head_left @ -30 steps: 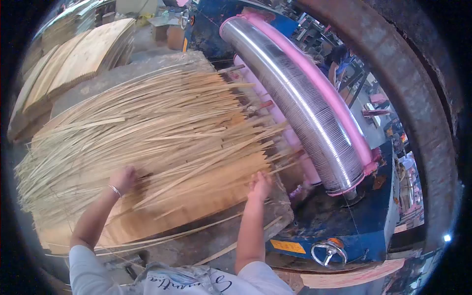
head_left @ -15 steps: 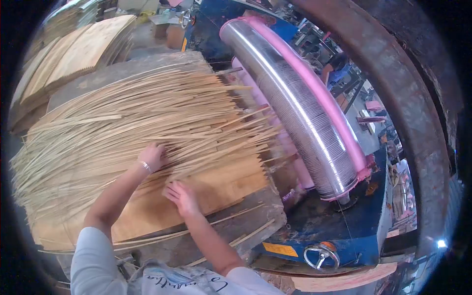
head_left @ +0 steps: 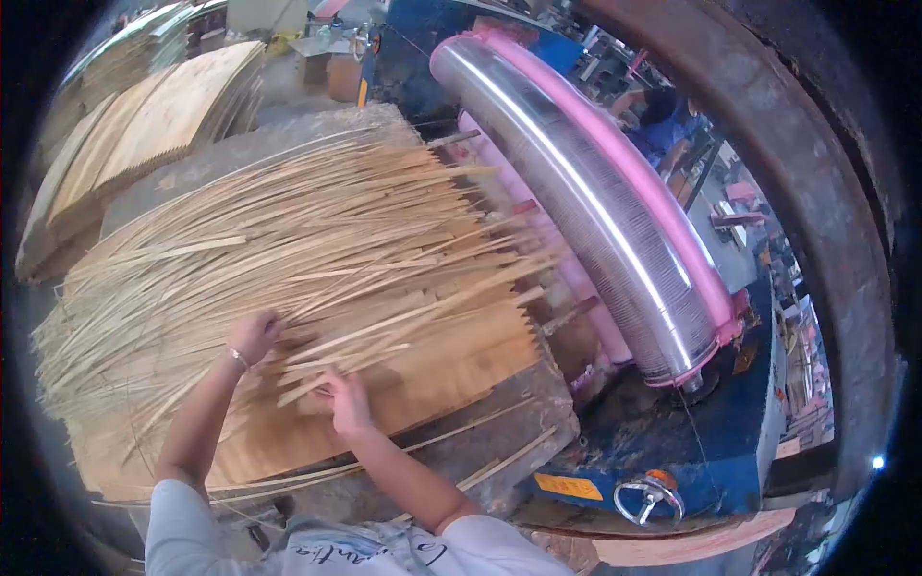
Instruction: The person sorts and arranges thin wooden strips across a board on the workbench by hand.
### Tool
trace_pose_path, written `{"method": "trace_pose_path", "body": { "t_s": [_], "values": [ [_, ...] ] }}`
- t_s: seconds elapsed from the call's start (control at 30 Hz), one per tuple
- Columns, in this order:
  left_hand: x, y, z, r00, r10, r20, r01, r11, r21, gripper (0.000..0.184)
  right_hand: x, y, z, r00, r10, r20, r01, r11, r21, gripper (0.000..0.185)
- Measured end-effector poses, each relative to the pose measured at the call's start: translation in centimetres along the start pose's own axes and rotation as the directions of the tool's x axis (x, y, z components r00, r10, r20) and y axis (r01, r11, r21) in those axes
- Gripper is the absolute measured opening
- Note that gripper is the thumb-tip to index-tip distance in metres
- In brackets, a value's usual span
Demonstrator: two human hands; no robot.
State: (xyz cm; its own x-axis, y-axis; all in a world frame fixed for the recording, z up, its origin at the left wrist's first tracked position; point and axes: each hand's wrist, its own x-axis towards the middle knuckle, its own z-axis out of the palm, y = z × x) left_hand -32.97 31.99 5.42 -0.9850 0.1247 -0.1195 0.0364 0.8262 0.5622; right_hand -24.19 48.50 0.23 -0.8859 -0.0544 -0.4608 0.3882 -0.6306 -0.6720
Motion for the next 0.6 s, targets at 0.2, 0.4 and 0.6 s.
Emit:
{"method": "trace_pose_path", "body": {
  "t_s": [0.2,0.4,0.6],
  "values": [
    [3.9,3.6,1.0,0.976,0.14,-0.168,-0.134,0.99,0.045,0.024,-1.0,-4.8,-2.8,0.994,-0.037,-0.101,0.045,0.996,0.081,0.018],
    [5.7,4.4,2.0,0.993,0.017,-0.119,-0.009,0.998,0.066,0.02,-1.5,-7.6,-5.1,0.991,-0.096,-0.098,0.088,0.993,-0.08,0.023],
    [3.6,2.3,0.5,0.994,0.072,-0.077,-0.063,0.992,0.107,0.024,1.2,-11.5,-13.9,0.894,-0.318,-0.315,0.343,0.939,0.027,0.034]
  ]
}}
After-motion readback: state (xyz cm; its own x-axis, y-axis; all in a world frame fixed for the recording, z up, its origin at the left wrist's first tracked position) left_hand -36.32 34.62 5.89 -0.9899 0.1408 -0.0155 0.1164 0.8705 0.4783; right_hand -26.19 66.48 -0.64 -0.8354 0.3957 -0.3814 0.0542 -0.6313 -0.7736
